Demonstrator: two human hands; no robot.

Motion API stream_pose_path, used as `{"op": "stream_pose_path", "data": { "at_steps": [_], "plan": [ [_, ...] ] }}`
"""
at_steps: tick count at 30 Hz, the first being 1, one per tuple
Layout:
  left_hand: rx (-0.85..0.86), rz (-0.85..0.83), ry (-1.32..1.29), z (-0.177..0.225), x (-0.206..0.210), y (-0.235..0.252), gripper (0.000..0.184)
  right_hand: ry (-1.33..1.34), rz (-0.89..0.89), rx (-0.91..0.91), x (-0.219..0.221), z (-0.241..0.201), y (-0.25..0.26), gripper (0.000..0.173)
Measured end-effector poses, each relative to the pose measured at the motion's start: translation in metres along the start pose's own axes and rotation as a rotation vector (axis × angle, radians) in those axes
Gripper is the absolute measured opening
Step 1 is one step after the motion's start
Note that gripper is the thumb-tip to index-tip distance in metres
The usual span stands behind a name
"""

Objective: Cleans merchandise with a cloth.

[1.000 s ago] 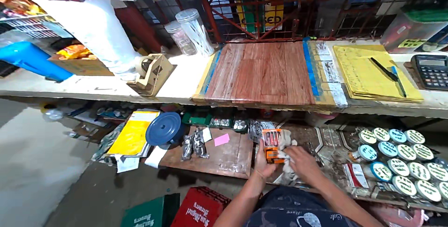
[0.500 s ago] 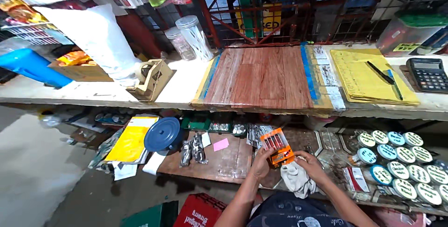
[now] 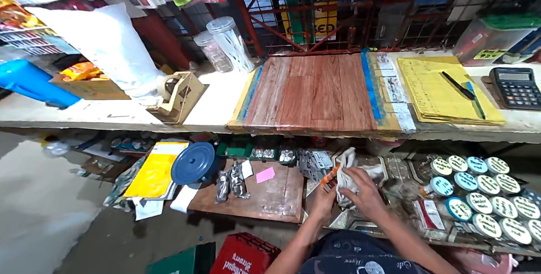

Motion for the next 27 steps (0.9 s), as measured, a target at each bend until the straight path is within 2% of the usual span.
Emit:
{"op": "stream_pose_path", "data": {
  "at_steps": [2,4,5,6,9,12,14,16,17,19,21,22,24,26,27],
  "plan": [
    [0.009,0.005,-0.034,-0.002,-0.006,0.004,0.03,-0.088,-0.175,0.041,0.007,0.01,0.0,0.041],
    [0.001,0.027,-0.114,-0.002,-0.015,0.007,0.031,-0.13,-0.399,0.213,0.001,0.031,0.002,0.035],
    [-0.013,0.053,-0.155,-0.001,-0.018,0.008,0.034,-0.128,-0.456,0.309,-0.003,0.046,0.0,0.034],
    [-0.032,0.087,-0.197,0.004,-0.019,0.008,0.035,-0.08,-0.437,0.411,-0.009,0.06,-0.003,0.033],
    [-0.114,0.153,-0.336,0.016,-0.014,0.012,0.029,0.308,-0.181,0.624,-0.019,0.076,-0.016,0.029],
    [-0.172,0.121,-0.424,0.009,-0.009,0.015,0.025,0.531,-0.122,0.609,-0.002,0.058,-0.021,0.041],
    [-0.214,0.08,-0.384,0.004,-0.002,0.014,0.024,0.51,-0.024,0.626,0.009,0.047,-0.019,0.026],
    [-0.237,0.107,-0.336,-0.002,-0.001,0.017,0.029,0.392,0.04,0.526,0.01,0.039,-0.014,0.015],
    [-0.241,0.125,-0.307,-0.006,-0.005,0.021,0.036,0.286,0.047,0.391,0.009,0.035,-0.012,0.017],
    [-0.319,0.173,-0.312,-0.015,-0.012,0.028,0.048,0.009,0.047,-0.002,0.008,0.022,-0.01,0.025],
    [-0.402,0.184,-0.432,-0.017,-0.012,0.027,0.056,-0.253,0.02,-0.331,0.015,0.005,-0.013,0.02],
    [-0.427,0.168,-0.509,-0.018,-0.01,0.026,0.062,-0.322,-0.046,-0.41,0.02,0.0,-0.017,0.016],
    [-0.435,0.075,-0.643,-0.016,-0.006,0.022,0.073,-0.293,-0.274,-0.404,0.028,-0.008,-0.023,0.016],
    [-0.4,-0.1,-0.731,-0.02,-0.01,0.026,0.086,-0.203,-0.474,-0.22,0.021,-0.008,-0.02,0.027],
    [-0.38,-0.167,-0.76,-0.022,-0.013,0.029,0.091,-0.163,-0.516,-0.093,0.01,-0.005,-0.014,0.031]
  ]
}}
Point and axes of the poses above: each hand's wrist, its own y-axis towards the middle knuckle, its own x-axis out of the palm, z = x × y, the point moved 5 cm from there along y, towards the middle knuckle, and after that the axes turned 7 degrees about z, right-handed, at the moved point
